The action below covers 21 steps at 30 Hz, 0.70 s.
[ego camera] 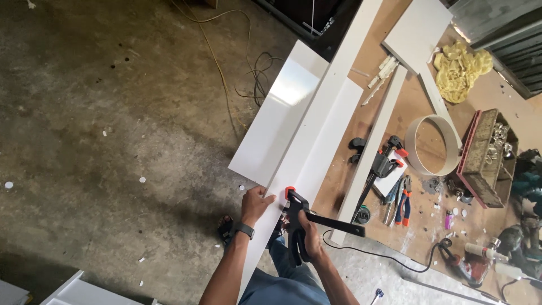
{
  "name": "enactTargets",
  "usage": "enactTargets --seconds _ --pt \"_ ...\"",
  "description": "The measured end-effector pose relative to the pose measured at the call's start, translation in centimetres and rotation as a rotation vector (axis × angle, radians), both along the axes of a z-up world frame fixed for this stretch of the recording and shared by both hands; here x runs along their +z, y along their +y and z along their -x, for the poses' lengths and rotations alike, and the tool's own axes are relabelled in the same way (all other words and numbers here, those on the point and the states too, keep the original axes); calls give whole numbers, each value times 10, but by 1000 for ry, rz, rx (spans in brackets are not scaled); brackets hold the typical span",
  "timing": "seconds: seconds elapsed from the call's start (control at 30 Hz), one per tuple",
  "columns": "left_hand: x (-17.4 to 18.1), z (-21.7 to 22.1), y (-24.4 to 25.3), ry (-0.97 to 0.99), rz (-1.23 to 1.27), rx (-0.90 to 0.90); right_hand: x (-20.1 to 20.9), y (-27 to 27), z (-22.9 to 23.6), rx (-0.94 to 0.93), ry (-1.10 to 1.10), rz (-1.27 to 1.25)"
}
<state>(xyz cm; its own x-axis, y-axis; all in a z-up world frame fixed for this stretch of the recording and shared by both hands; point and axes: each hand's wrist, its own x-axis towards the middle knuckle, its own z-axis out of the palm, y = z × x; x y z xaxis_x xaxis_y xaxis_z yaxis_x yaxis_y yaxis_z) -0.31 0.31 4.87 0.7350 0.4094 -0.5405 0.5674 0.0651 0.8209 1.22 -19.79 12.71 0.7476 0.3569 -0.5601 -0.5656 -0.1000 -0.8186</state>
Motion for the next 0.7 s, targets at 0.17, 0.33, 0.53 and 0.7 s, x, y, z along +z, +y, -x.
enactTargets --seconds 0.17,0.33,0.53,0.7 --pt "-9 -5 4 -46 72 -42 27 21 -4 34 86 132" --pt "2 -10 7 25 194 -75 9 13 3 -46 70 31" --pt "-8 -12 10 -47 238 -164 5 13 5 -18 -40 139" --pt "-26 -9 10 -69 400 -163 9 8 9 11 -37 234"
